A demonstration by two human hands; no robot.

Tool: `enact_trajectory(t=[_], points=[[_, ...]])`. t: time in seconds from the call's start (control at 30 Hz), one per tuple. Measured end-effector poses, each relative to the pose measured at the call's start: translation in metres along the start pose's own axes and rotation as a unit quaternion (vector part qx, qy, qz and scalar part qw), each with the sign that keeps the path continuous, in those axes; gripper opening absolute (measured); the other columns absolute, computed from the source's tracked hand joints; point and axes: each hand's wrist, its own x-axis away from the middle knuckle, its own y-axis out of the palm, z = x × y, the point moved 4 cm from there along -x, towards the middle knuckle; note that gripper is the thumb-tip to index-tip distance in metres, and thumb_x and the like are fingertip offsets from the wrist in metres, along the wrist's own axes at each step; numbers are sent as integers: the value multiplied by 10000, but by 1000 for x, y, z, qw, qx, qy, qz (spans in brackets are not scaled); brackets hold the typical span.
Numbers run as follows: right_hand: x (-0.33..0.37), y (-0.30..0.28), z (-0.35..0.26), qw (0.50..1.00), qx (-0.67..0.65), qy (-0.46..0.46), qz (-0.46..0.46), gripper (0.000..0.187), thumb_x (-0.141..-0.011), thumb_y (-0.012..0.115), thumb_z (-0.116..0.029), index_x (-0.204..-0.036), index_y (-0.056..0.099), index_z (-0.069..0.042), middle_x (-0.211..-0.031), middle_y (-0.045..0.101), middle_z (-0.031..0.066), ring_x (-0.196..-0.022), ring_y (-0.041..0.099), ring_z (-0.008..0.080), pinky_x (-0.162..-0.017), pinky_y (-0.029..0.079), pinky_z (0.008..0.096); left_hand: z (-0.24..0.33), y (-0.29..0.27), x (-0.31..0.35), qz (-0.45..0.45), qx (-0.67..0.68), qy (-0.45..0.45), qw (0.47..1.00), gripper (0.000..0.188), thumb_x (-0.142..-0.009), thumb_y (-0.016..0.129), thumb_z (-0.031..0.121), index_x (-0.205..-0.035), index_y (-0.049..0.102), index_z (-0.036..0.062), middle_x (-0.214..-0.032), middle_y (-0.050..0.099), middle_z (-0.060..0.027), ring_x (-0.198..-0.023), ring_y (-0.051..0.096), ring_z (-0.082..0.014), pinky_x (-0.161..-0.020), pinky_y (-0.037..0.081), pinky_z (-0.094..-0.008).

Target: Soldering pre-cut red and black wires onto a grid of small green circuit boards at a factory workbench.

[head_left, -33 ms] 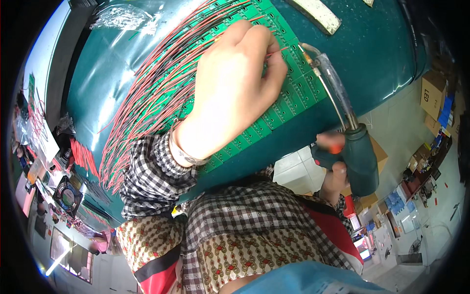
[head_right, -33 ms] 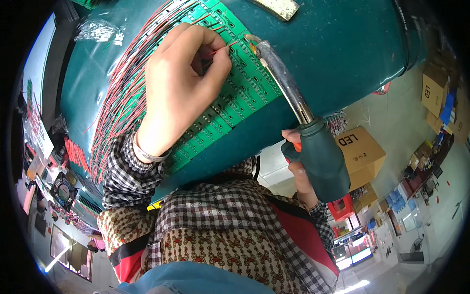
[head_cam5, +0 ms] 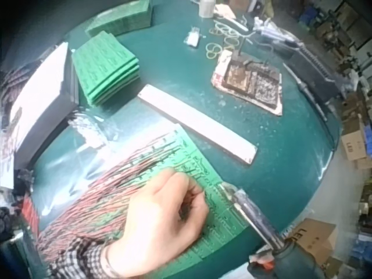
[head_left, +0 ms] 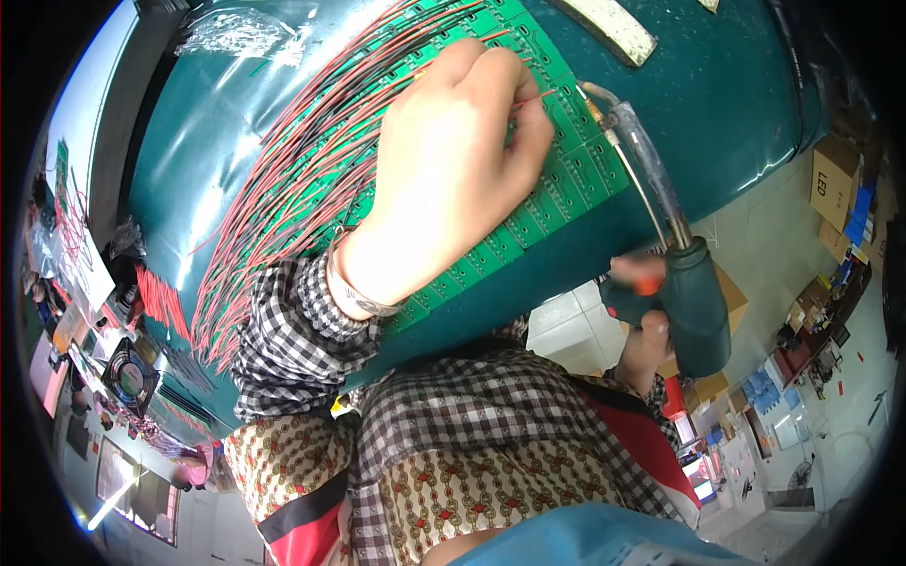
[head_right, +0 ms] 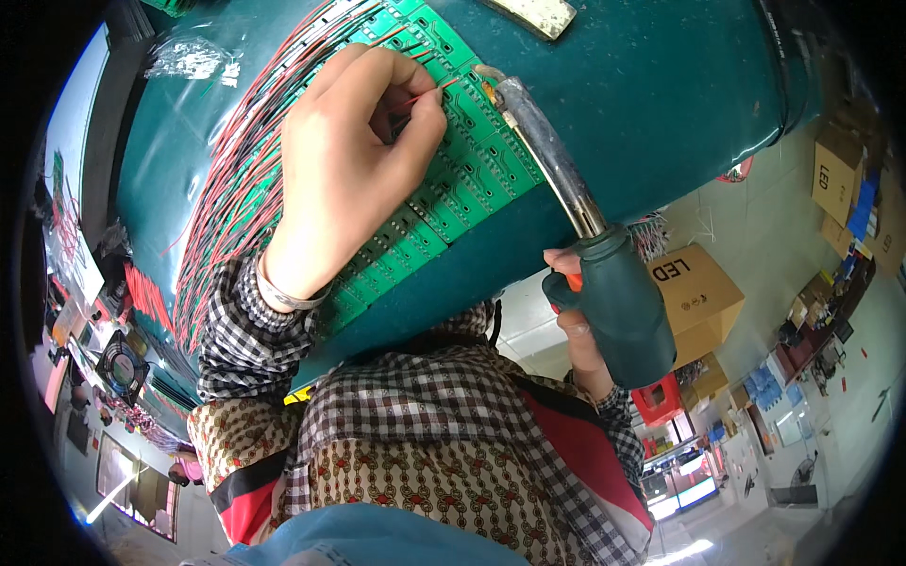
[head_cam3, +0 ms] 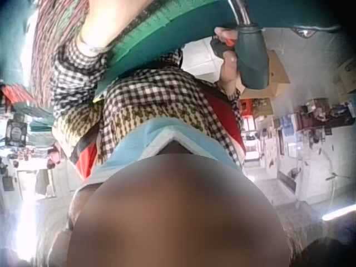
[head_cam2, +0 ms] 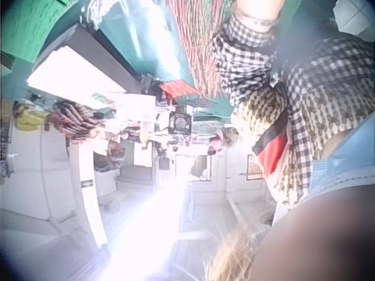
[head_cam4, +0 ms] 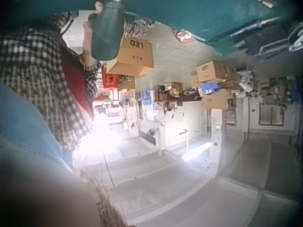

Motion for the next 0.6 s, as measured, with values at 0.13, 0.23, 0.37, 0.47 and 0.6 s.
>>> enact_trajectory(t=[0.13, 0.23, 0.37, 0.47, 0.6], points=[[-2, 1, -3, 999, -41, -5, 22, 703, -1000, 547, -552, -1088, 594, 144, -971, 683, 222, -849, 713, 319, -738, 611, 384, 10, -14, 8, -23, -91, 32, 995, 284, -787, 816, 90, -1036, 683, 63, -962, 625, -93, -823, 635, -227, -716, 527, -346], [3, -3, -3, 996, -43, -63, 35, 687, -1008, 551, -527, -1125, 572, 150, -1007, 668, 228, -868, 710, 326, -751, 623, 404, 9, -48, 35, -59, -268, 115, 955, 754, -760, 869, 349, -1432, 581, 164, -1435, 504, -179, -1301, 510, -400, -1056, 433, -518], [-2, 1, 4, 985, -131, -79, 79, 609, -1035, 544, -434, -1221, 518, 145, -1070, 633, 229, -892, 700, 338, -782, 638, 458, -36, -54, 48, -68, -336, 64, 937, 764, -905, 651, 593, -1564, 454, 260, -1511, 446, -199, -1344, 476, -402, -1085, 406, -532], [-1, 5, 2, 980, -132, -90, 120, 647, -1041, 536, -454, -1292, 494, 142, -1062, 625, 205, -909, 697, 330, -814, 632, 458, -53, -57, 43, -36, -376, 80, 922, 546, -964, 625, 492, -1487, 551, 352, -1371, 569, -106, -1155, 573, -302, -945, 472, -471], [1, 7, 6, 976, -106, -96, 163, 756, -1039, 502, -507, -1399, 430, 154, -1053, 633, 190, -894, 702, 317, -787, 641, 457, -41, -71, 30, -11, -266, 122, 956, 430, -930, 660, 262, -1314, 637, 72, -1193, 617, -196, -1044, 615, -369, -885, 523, -449]])
